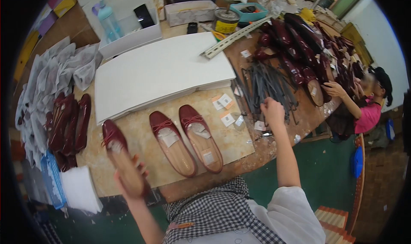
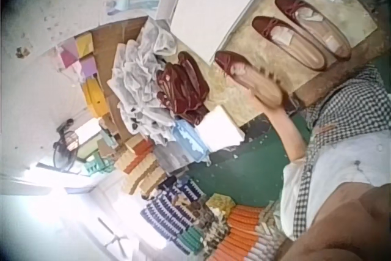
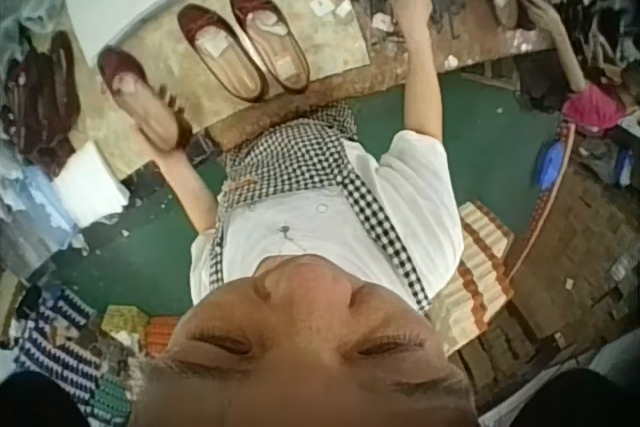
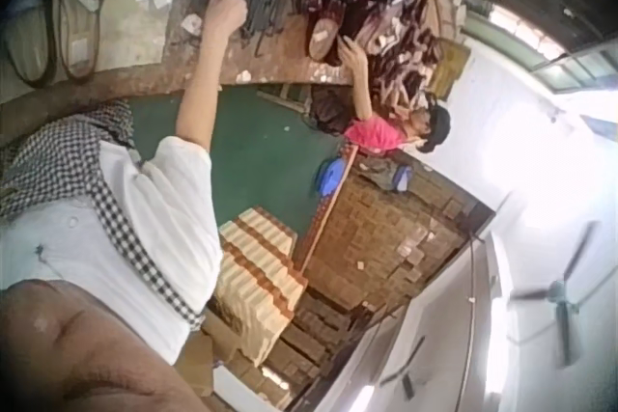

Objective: The person places maroon patent leather flats on a workbench, inserts white paper stuffing into the toe area, and inserts a metal shoe tree into the interior. The person repeats this process for multiple pairs of shoes, arranging them on the table.

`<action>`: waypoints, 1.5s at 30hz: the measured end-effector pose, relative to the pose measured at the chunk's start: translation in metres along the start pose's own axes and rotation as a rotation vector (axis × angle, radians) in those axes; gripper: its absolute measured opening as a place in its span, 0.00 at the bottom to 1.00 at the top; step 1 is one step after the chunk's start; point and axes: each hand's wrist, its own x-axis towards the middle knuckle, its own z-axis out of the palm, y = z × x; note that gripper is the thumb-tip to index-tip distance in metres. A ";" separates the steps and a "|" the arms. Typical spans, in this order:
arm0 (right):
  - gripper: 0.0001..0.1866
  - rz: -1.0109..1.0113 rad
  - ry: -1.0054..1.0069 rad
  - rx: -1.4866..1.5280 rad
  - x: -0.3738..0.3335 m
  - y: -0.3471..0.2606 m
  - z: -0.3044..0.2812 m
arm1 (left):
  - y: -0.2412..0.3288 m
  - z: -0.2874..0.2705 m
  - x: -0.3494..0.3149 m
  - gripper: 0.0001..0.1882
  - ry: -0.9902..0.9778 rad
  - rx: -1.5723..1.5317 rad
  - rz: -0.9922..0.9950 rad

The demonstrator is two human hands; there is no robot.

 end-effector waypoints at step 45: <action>0.08 -0.204 0.233 0.120 -0.019 -0.063 -0.010 | 0.022 0.005 0.000 0.29 0.514 1.692 0.503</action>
